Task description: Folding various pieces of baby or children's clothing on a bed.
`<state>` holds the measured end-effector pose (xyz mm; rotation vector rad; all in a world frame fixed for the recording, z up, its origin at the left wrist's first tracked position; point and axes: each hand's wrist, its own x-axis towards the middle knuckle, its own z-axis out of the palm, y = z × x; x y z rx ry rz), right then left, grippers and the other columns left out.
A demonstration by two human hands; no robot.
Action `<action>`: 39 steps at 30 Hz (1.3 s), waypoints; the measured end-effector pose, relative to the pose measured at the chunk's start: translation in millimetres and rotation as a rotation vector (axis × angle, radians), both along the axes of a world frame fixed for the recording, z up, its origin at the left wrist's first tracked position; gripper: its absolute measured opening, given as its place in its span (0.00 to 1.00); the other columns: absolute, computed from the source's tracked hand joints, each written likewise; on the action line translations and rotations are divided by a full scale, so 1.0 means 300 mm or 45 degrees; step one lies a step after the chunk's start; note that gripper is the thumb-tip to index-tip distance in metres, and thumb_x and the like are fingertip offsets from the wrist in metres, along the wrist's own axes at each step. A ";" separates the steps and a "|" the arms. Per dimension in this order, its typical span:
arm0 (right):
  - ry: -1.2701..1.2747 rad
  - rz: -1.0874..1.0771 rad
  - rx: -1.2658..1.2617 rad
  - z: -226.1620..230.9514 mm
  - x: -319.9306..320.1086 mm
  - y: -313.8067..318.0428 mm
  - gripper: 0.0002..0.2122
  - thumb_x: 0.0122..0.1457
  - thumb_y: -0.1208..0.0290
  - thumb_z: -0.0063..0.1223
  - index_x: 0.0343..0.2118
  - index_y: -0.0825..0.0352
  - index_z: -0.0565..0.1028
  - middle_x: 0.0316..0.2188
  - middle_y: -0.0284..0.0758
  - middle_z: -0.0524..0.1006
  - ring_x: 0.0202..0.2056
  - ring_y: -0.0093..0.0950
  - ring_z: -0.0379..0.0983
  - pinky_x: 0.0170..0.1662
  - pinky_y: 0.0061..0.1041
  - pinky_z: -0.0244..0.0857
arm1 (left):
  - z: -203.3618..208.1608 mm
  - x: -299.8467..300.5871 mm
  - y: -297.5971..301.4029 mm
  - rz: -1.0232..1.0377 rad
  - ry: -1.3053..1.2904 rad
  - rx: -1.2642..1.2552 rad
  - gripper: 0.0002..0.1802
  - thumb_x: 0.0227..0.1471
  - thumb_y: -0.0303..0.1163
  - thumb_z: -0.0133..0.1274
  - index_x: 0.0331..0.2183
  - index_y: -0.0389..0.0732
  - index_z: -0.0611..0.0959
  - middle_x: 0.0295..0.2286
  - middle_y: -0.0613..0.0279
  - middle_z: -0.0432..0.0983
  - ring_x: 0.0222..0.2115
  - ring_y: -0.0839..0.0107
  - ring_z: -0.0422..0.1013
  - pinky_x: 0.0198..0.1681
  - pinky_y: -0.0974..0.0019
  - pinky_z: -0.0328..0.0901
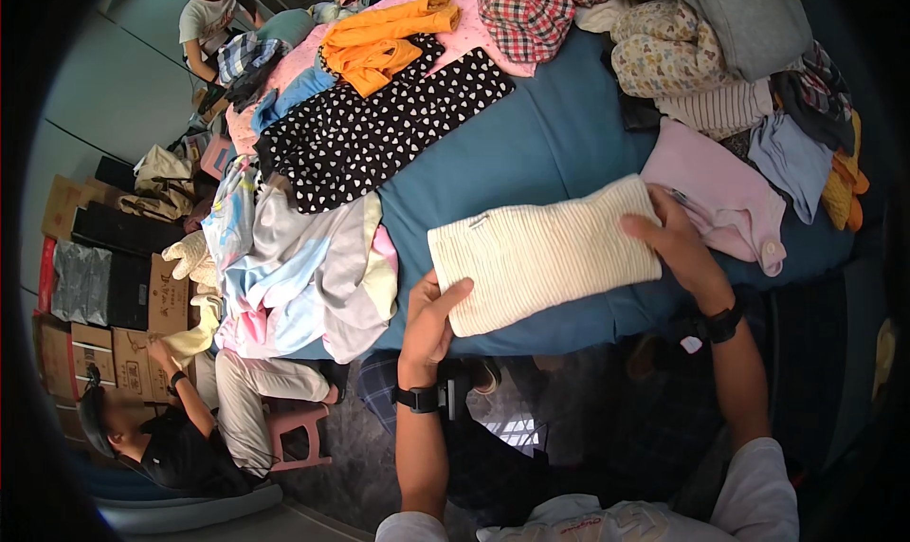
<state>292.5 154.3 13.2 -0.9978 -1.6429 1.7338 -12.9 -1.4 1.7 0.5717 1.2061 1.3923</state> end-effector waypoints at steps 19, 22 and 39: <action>-0.066 0.048 0.302 -0.090 0.003 0.007 0.38 0.54 0.68 0.63 0.64 0.73 0.54 0.58 0.45 0.66 0.60 0.32 0.62 0.63 0.31 0.54 | -0.007 0.039 0.010 -0.220 0.436 -0.093 0.24 0.56 0.24 0.55 0.53 0.31 0.69 0.38 0.53 0.78 0.31 0.70 0.78 0.25 0.71 0.70; -0.037 0.019 0.351 -0.039 0.017 -0.003 0.39 0.52 0.70 0.65 0.64 0.70 0.55 0.54 0.43 0.69 0.55 0.29 0.66 0.58 0.28 0.60 | 0.000 0.058 0.011 -0.209 0.394 -0.110 0.28 0.54 0.21 0.54 0.55 0.32 0.63 0.35 0.50 0.78 0.22 0.65 0.77 0.19 0.71 0.67; 0.187 -1.231 0.264 -0.052 0.540 0.155 0.24 0.58 0.70 0.60 0.55 0.72 0.67 0.47 0.40 0.75 0.46 0.30 0.74 0.50 0.28 0.68 | -0.083 0.137 0.070 -0.171 0.035 0.141 0.12 0.63 0.27 0.46 0.47 0.31 0.73 0.40 0.46 0.77 0.37 0.61 0.77 0.41 0.65 0.72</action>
